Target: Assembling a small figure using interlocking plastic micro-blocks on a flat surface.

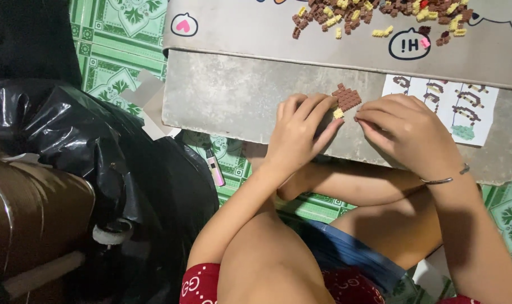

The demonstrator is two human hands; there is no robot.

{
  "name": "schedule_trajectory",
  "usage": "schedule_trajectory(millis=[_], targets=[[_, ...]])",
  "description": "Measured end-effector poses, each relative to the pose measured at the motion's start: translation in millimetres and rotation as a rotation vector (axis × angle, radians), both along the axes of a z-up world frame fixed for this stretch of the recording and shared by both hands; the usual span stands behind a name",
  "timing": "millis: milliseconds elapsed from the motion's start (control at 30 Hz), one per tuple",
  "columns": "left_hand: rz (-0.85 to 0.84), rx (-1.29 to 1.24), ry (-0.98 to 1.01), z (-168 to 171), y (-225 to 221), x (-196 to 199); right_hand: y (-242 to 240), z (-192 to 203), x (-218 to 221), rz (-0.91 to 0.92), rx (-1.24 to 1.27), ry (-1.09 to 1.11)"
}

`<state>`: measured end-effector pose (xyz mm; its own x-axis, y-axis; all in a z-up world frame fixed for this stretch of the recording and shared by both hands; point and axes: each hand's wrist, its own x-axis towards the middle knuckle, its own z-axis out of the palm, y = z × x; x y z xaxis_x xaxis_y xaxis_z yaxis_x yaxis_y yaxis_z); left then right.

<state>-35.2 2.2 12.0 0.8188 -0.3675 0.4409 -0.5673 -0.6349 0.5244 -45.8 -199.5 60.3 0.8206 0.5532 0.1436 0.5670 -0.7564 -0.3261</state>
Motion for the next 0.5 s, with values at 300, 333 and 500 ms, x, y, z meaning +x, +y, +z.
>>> schedule_trajectory(millis=[300, 333, 500], targets=[[0.0, -0.061, 0.041, 1, 0, 0, 4, -17, 0, 0.017, 0.122, -0.185], [0.004, -0.066, 0.037, 0, 0, 0, 5, -16, 0, 0.001, 0.133, -0.183], [0.009, -0.072, 0.047, -2, 0, 0, 7, -22, 2, -0.022, 0.176, -0.18]])
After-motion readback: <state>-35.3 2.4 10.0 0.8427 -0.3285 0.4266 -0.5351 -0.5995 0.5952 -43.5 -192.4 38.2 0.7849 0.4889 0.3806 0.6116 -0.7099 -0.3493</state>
